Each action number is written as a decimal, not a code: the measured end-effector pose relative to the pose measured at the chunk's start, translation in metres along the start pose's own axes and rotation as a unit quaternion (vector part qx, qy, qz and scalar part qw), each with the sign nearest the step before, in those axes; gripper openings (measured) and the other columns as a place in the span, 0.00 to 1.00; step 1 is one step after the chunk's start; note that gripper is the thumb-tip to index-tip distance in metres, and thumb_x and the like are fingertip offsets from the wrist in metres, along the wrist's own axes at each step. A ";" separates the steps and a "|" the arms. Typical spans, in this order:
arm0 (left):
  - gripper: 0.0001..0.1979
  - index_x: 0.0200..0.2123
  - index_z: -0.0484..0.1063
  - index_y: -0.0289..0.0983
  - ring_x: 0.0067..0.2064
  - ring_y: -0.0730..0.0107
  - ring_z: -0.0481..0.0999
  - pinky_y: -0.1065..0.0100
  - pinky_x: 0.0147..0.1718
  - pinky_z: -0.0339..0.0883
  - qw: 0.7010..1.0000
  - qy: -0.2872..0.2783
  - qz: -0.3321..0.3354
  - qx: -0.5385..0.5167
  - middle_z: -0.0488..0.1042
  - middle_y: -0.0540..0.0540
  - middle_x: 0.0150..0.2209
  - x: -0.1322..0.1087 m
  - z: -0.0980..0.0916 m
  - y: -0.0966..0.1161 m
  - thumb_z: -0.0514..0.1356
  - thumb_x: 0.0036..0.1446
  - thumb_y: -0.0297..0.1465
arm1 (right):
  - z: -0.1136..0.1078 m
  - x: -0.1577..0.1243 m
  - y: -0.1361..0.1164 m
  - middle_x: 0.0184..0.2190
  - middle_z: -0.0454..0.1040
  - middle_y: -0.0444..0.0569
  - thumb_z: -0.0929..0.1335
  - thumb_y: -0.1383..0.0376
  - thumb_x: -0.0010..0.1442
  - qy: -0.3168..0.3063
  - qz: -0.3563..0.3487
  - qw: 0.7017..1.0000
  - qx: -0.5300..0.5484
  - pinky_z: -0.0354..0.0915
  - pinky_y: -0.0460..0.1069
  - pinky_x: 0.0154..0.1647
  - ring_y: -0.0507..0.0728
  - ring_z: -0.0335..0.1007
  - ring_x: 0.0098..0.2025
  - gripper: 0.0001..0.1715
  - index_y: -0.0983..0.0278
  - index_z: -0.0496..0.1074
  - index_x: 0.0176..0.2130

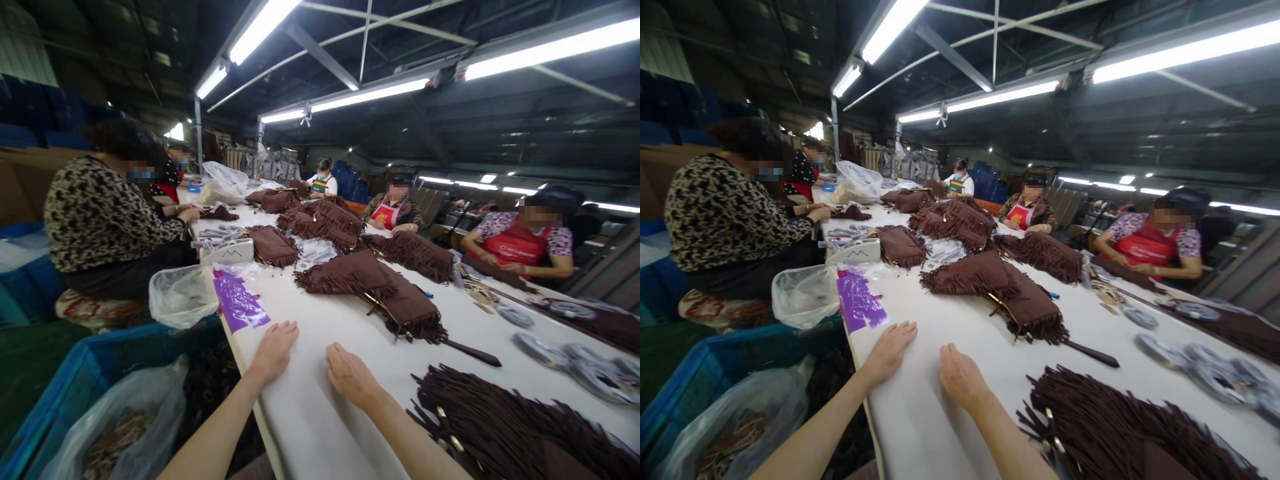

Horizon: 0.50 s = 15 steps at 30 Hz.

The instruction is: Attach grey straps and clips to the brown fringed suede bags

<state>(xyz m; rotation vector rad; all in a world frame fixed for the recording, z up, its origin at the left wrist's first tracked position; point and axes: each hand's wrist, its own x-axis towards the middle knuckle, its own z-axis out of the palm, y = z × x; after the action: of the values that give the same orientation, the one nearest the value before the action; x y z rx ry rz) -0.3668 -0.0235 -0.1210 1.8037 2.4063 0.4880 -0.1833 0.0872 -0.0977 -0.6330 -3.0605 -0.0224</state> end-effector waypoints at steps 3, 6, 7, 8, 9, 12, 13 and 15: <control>0.34 0.63 0.62 0.34 0.67 0.62 0.56 0.54 0.65 0.47 1.000 -0.002 0.001 0.004 0.60 0.43 0.66 0.000 0.000 0.000 0.45 0.52 0.15 | -0.001 -0.006 0.002 0.40 0.73 0.47 0.60 0.78 0.62 0.014 -0.006 0.999 0.039 0.61 0.45 0.38 0.54 0.72 0.41 0.15 0.63 0.66 0.44; 0.34 0.63 0.62 0.33 0.67 0.62 0.55 0.55 0.65 0.46 1.000 -0.004 0.002 0.007 0.59 0.43 0.66 0.000 0.000 0.000 0.45 0.52 0.15 | 0.000 -0.007 0.001 0.43 0.72 0.45 0.62 0.73 0.65 0.022 -0.014 0.998 0.063 0.61 0.44 0.38 0.53 0.72 0.41 0.13 0.60 0.66 0.47; 0.34 0.63 0.63 0.34 0.67 0.62 0.56 0.55 0.65 0.47 1.000 -0.003 0.001 0.008 0.60 0.43 0.66 0.000 -0.001 0.001 0.45 0.52 0.15 | 0.001 -0.006 0.000 0.43 0.71 0.45 0.63 0.72 0.65 0.022 -0.013 0.998 0.064 0.61 0.44 0.37 0.53 0.72 0.41 0.11 0.60 0.67 0.46; 0.34 0.62 0.63 0.35 0.67 0.63 0.56 0.55 0.65 0.47 1.000 -0.002 0.001 0.008 0.60 0.44 0.65 0.000 -0.001 0.001 0.45 0.52 0.15 | 0.001 -0.005 0.000 0.43 0.71 0.45 0.63 0.71 0.66 0.023 -0.010 0.998 0.064 0.61 0.44 0.36 0.53 0.73 0.40 0.09 0.60 0.68 0.44; 0.34 0.62 0.63 0.36 0.67 0.63 0.56 0.55 0.65 0.48 1.000 0.000 0.000 0.008 0.60 0.44 0.65 0.000 -0.001 0.001 0.46 0.52 0.15 | 0.002 -0.003 -0.001 0.42 0.71 0.45 0.63 0.71 0.66 0.022 -0.007 0.998 0.062 0.61 0.44 0.35 0.53 0.73 0.39 0.07 0.60 0.68 0.42; 0.34 0.62 0.64 0.37 0.67 0.63 0.56 0.54 0.65 0.48 1.000 0.006 0.002 0.007 0.61 0.44 0.65 0.000 -0.001 0.001 0.46 0.52 0.15 | 0.003 0.003 -0.003 0.41 0.72 0.46 0.63 0.72 0.66 0.014 -0.002 0.999 0.044 0.62 0.45 0.35 0.54 0.73 0.39 0.07 0.62 0.68 0.39; 0.34 0.62 0.63 0.36 0.67 0.63 0.56 0.54 0.65 0.48 1.000 0.008 0.004 0.006 0.61 0.44 0.65 0.000 -0.001 0.001 0.46 0.52 0.15 | 0.002 0.005 -0.005 0.41 0.72 0.48 0.63 0.73 0.65 0.009 -0.001 0.999 0.035 0.62 0.45 0.35 0.55 0.74 0.39 0.08 0.63 0.68 0.39; 0.33 0.62 0.62 0.35 0.67 0.62 0.57 0.54 0.65 0.48 1.000 0.011 0.006 0.003 0.61 0.42 0.65 0.000 0.001 0.000 0.46 0.53 0.15 | 0.001 0.006 -0.009 0.42 0.72 0.52 0.61 0.76 0.64 -0.006 0.001 1.000 0.013 0.64 0.47 0.34 0.57 0.74 0.39 0.10 0.65 0.68 0.40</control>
<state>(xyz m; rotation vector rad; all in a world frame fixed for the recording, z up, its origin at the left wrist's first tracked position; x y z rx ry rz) -0.3668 -0.0237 -0.1218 1.8247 2.4161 0.5065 -0.1930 0.0811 -0.0986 -0.6376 -3.0659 0.0213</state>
